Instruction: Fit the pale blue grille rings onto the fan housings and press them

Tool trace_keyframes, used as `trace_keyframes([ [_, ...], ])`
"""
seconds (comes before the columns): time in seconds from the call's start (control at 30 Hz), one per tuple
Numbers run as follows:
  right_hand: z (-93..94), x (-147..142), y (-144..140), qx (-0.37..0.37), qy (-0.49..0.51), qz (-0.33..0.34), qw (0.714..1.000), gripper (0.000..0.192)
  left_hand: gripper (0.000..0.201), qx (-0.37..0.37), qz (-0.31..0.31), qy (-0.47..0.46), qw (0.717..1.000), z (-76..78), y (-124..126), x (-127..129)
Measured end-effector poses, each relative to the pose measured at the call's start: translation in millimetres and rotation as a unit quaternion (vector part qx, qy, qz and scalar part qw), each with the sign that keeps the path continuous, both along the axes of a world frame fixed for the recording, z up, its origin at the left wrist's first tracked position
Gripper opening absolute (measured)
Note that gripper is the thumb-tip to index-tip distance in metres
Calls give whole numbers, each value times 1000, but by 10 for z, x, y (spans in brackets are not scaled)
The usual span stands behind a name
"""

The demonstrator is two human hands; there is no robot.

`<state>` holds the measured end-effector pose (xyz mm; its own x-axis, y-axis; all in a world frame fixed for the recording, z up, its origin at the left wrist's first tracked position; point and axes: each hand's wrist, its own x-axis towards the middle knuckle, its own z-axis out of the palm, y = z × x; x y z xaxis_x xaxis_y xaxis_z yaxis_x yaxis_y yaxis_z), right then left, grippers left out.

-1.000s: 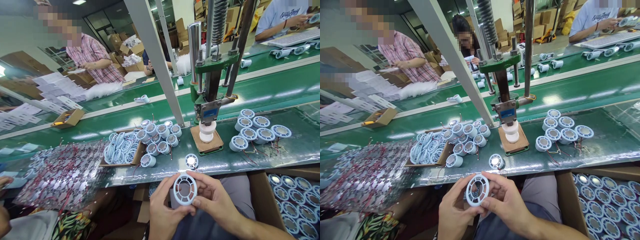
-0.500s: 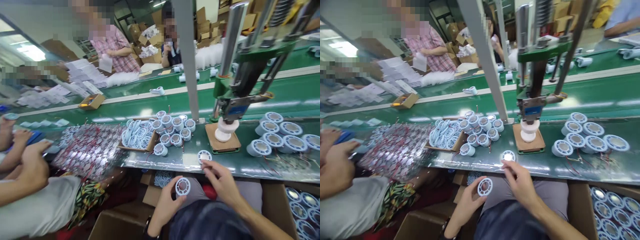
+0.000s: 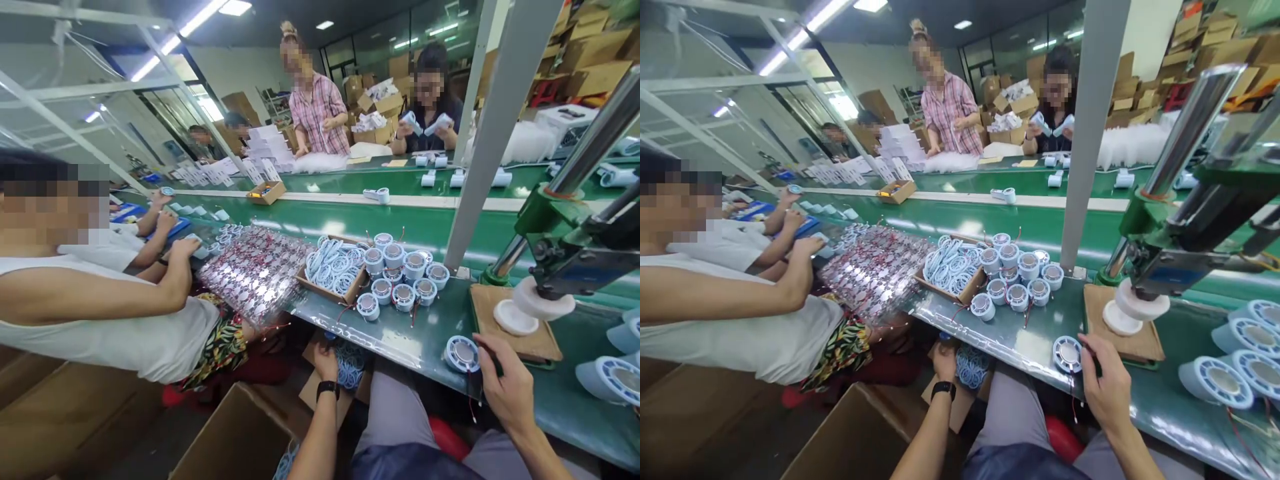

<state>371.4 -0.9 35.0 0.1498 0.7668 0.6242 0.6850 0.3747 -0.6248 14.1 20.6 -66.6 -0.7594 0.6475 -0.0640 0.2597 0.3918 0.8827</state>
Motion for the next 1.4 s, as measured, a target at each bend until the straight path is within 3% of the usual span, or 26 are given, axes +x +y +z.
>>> trace_keyframes([
  [0.1,-56,5,-11,6,-33,31,999,31,29,86,91,55,991,247,77,-161],
  [0.17,-97,0,8,-7,-13,32,999,34,28,135,93,92,982,507,152,-269],
  [0.27,-125,16,38,-46,74,2,996,33,25,163,5,146,976,962,405,-388],
  [0.37,-102,58,36,-58,122,-19,991,41,20,134,-111,193,966,1345,777,-465],
  [0.5,-73,65,-9,-68,163,-41,983,50,19,76,-164,240,954,1615,1096,-479],
  [0.7,-93,-23,-50,-76,248,-88,962,34,19,54,-151,240,957,1773,1045,-482],
  [0.9,31,-16,5,-43,279,-80,956,28,27,115,-175,115,971,2004,1014,-361],
  [1.03,260,-12,67,-36,289,-47,955,22,47,160,-247,39,955,2100,803,78],
  [1.13,478,-125,-41,-75,291,13,954,24,43,167,-311,-1,936,2045,430,604],
  [1.2,613,-251,-177,-144,317,103,932,36,37,159,-343,-26,925,1965,129,969],
  [1.3,770,-410,-369,-267,382,225,856,50,31,161,-374,-66,911,1836,-277,1393],
  [1.4,876,-422,-471,-328,419,249,809,47,29,169,-392,-80,901,1736,-522,1582],
])
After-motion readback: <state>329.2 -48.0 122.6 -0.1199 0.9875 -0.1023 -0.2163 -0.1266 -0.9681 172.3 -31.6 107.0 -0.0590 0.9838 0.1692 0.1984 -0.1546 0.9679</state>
